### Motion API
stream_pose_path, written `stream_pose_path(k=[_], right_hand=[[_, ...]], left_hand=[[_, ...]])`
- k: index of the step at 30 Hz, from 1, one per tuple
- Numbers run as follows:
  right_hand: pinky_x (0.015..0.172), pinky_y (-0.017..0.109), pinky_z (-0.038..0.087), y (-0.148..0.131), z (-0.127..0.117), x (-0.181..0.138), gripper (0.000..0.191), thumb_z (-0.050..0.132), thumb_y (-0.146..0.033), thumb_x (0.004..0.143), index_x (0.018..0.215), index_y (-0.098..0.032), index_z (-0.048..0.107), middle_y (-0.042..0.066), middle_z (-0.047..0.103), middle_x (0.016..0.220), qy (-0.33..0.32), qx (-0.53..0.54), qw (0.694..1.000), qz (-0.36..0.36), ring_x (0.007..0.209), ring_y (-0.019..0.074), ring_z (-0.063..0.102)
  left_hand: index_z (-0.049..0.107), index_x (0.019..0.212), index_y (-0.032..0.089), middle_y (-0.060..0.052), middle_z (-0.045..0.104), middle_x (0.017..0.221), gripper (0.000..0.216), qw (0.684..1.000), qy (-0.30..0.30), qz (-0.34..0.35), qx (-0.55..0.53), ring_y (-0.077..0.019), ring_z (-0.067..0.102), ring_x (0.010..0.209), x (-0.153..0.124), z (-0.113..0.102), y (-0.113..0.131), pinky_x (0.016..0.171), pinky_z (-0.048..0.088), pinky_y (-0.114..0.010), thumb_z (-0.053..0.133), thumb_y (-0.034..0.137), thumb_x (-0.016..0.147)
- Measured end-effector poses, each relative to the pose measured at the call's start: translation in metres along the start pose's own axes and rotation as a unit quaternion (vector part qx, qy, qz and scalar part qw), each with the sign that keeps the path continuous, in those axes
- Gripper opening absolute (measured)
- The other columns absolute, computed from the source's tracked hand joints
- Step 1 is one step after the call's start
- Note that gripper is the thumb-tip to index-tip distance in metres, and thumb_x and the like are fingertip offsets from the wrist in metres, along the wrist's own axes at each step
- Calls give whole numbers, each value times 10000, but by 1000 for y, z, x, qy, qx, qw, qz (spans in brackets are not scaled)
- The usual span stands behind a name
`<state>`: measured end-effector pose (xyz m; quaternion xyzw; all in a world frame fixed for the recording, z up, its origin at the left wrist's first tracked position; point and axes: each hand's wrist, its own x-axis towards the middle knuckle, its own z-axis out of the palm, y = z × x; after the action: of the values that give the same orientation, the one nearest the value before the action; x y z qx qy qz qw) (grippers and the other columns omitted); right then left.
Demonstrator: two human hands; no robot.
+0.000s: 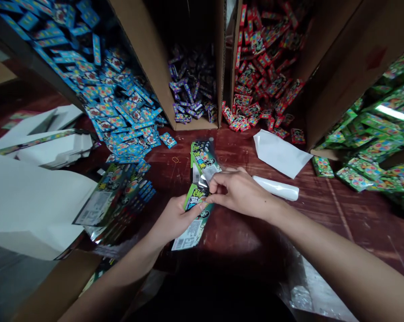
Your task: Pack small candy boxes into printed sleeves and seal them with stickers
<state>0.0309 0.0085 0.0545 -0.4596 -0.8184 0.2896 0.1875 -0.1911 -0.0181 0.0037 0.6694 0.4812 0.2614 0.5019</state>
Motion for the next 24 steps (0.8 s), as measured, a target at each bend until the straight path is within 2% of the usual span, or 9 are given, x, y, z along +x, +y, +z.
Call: stream_pose_path(k=[3,7,13,16,18,21,24], right_hand=[[677,270,416,1,-3,-5,253,752,-446,847,884,-225,635,-35,651,784,-51,88,993,61,703,129,585],[683,278,442,3,-7,-15,313,738,-505,831,944,-234,628,-26,651,834,-93,161,975,125,738,139,582],[803,299,486,5,-20,-25,349,754,-482,807,968,-206,615,9,643,947,-138,290,934,154,867,157,588],[855,311,484,7,-23,-30,352,718,-495,833,1015,-205,631,21,658,1014,-166,287,931,151,926,170,599],[831,306,481,8,-24,-33,341,680,-520,857,993,-211,631,6,663,973,-186,265,935,145,895,168,599],[734,284,457,6,-29,-40,322,626,-532,892,901,-210,624,-12,647,854,-208,198,948,134,806,160,582],[720,295,453,-1,-39,-48,275,571,-472,943,914,-208,639,8,662,872,-249,117,956,101,790,168,586]], left_hand=[[678,838,156,8,625,712,260,998,-21,-3,58,-135,547,652,-1,-6,4,616,397,-225,580,386,908],[645,764,158,-4,621,674,305,991,-44,3,126,-137,547,610,0,-9,14,567,364,-227,546,401,919],[669,787,166,-1,598,638,284,976,-102,23,192,-134,520,594,6,-7,32,536,305,-231,530,368,929],[668,794,160,9,584,624,282,974,-149,36,169,-114,487,558,8,-5,38,517,295,-231,543,374,928],[685,828,151,1,612,646,268,974,-174,28,143,-117,508,566,9,-3,40,519,323,-233,564,373,916],[707,1059,150,-48,726,875,290,975,-211,15,63,-168,637,751,10,-2,37,649,466,-263,643,362,873],[605,1304,155,-103,710,1203,620,958,-279,-5,-65,-236,661,1051,9,-1,27,906,522,-350,796,369,754]])
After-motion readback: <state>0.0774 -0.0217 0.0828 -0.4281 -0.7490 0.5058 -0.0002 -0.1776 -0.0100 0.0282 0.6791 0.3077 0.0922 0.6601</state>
